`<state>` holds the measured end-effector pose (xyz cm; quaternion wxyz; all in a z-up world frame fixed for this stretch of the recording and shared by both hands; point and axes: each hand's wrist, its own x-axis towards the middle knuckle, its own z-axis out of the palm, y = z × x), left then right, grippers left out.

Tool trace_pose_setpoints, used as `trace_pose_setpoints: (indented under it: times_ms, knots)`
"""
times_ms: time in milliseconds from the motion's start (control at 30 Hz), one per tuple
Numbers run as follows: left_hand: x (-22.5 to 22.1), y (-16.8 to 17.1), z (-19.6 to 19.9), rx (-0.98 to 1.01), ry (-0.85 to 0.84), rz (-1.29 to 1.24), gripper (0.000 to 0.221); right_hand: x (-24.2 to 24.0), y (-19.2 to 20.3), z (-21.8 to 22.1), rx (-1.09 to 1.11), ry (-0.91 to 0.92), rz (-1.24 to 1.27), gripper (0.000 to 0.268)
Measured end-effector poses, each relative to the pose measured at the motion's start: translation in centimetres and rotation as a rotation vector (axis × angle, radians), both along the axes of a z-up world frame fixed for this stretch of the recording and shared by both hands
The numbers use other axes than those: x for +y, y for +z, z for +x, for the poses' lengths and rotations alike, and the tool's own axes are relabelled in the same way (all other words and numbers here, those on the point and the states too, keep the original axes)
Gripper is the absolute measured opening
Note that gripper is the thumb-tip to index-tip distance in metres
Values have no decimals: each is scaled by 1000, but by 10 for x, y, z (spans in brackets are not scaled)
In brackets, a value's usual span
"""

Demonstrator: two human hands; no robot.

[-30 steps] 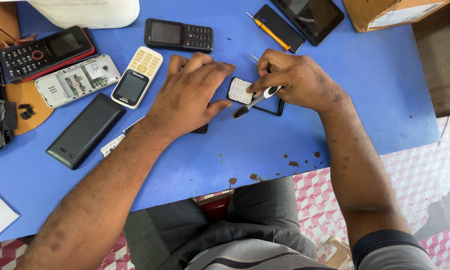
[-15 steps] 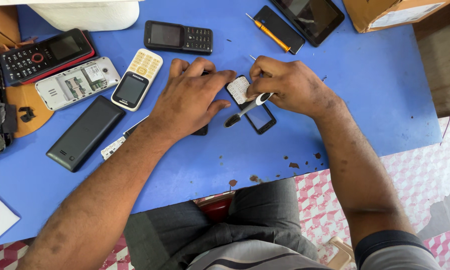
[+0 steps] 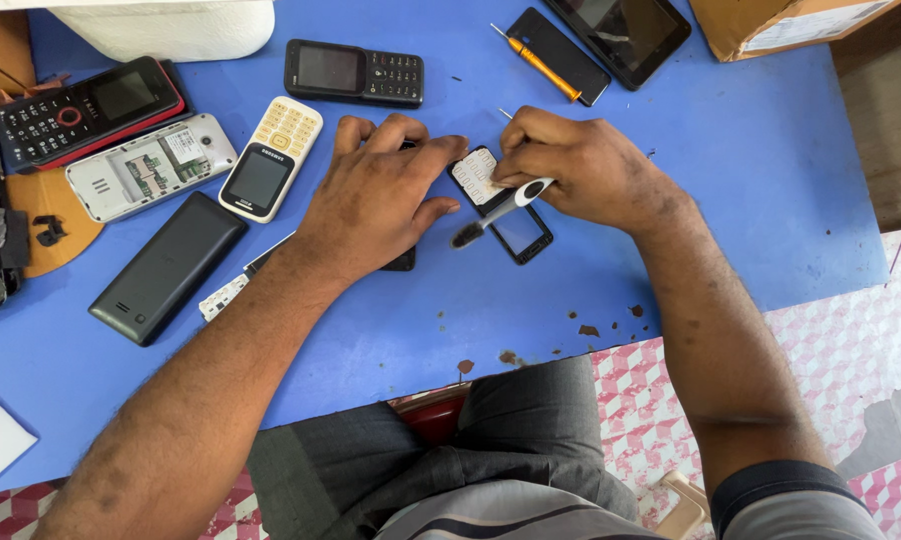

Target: The person uses a toothbrush to clean the interior of a disassembled mobile phone casing and then cleans the exposed circuit board and keypad assembly. The person holds the components and brushes them thoroughly.

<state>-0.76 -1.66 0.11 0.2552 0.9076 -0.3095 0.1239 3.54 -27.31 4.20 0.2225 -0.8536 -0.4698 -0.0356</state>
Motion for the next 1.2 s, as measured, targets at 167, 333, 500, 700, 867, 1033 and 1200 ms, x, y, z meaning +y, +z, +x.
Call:
trace_pose_setpoints:
  times_ms: [167,333,500,700,867,1033,1200]
  knots:
    - [1,0,-1,-42,-4,-6,57,-4,4,2,39,0,24,22]
    - [0,0,-1,-30,-2,-3,56,-4,3,3,16,-8,41,23]
    - [3,2,-1,-90,41,6,55,-9,2,6,-4,-86,148,22]
    - [28,10,10,-469,436,150,20,-13,-9,14,-136,-240,219,12]
    - [39,14,7,-485,529,240,41,-23,-1,14,-36,-179,204,20]
    - [50,20,10,-354,607,343,47,-21,5,13,14,-75,38,29]
    - [56,28,10,-243,763,473,48,-30,10,14,212,-195,-19,32]
